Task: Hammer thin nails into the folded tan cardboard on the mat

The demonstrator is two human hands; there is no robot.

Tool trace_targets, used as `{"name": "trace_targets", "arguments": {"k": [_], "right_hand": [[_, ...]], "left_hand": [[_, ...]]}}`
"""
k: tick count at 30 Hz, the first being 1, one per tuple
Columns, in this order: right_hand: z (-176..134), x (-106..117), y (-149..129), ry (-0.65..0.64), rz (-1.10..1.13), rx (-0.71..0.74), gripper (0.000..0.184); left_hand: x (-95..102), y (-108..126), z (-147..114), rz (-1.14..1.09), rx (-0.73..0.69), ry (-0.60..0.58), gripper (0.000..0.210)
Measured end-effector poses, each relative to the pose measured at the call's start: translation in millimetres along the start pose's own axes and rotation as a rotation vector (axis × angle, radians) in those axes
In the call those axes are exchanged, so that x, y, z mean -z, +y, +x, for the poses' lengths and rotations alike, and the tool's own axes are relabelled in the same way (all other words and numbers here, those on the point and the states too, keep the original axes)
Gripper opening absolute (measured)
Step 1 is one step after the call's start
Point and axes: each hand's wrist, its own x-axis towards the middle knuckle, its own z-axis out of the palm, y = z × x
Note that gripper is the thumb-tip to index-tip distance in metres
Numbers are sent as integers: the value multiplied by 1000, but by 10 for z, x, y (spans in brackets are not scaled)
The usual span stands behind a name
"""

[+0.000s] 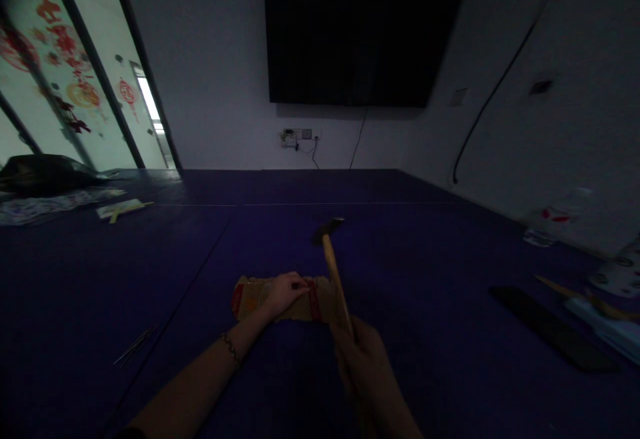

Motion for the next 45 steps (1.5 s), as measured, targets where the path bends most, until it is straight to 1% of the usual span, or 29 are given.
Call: {"name": "trace_targets", "arguments": {"k": [2,4,5,7,9,13,16,18,21,24,26,28,29,31,33,35,37,40,42,45], "right_hand": [[259,94,75,-31,209,94,35],[563,204,199,-122,425,135,38],[704,258,267,-221,527,113,40],[920,348,393,-268,587,103,44],[1029,401,489,-276,647,109,46],[1040,425,572,-237,788,168,48],[1013,440,565,-204,867,203,48],[996,458,544,-187,939,208,47],[955,481,509,-179,1076,182,41],[908,481,489,-192,1175,169,32],[893,468,492,-222,1236,165,29],[900,450,510,-299,1293,157,28],[912,440,525,-360,1320,160,29],[949,422,561,-509,1369,178,28],[988,405,599,-652,1393,183,28],[1013,390,632,-724,1389,163,29],[1021,379,654,-730,1369,150,31],[1018,373,672,-691,1326,148,26],[1018,374,680,-672,1292,145,22],[1032,382,697,-616,1274,128,19]], "left_hand": [[3,17,-6,24,6,-1,16],[4,25,-8,51,9,-5,16],[6,27,-8,67,9,-8,16],[11,29,-12,98,5,-17,15],[21,37,-21,130,-1,-29,14],[46,97,-60,197,-10,-53,17],[85,174,-96,248,-6,-71,21],[144,216,-117,278,-7,-89,24],[323,228,-154,327,8,-118,27],[612,177,-261,381,64,-142,24],[832,131,-415,424,126,-137,20],[1040,86,-650,480,212,-111,23],[1133,61,-793,506,256,-99,25],[1296,-13,-1111,578,351,-107,22],[1430,-133,-1441,602,411,-84,28],[1540,-298,-1750,621,447,-49,33],[1625,-480,-2014,662,528,15,38],[1684,-712,-2292,701,484,52,39],[1681,-812,-2388,705,451,47,39],[1650,-885,-2425,722,439,19,39]]}}
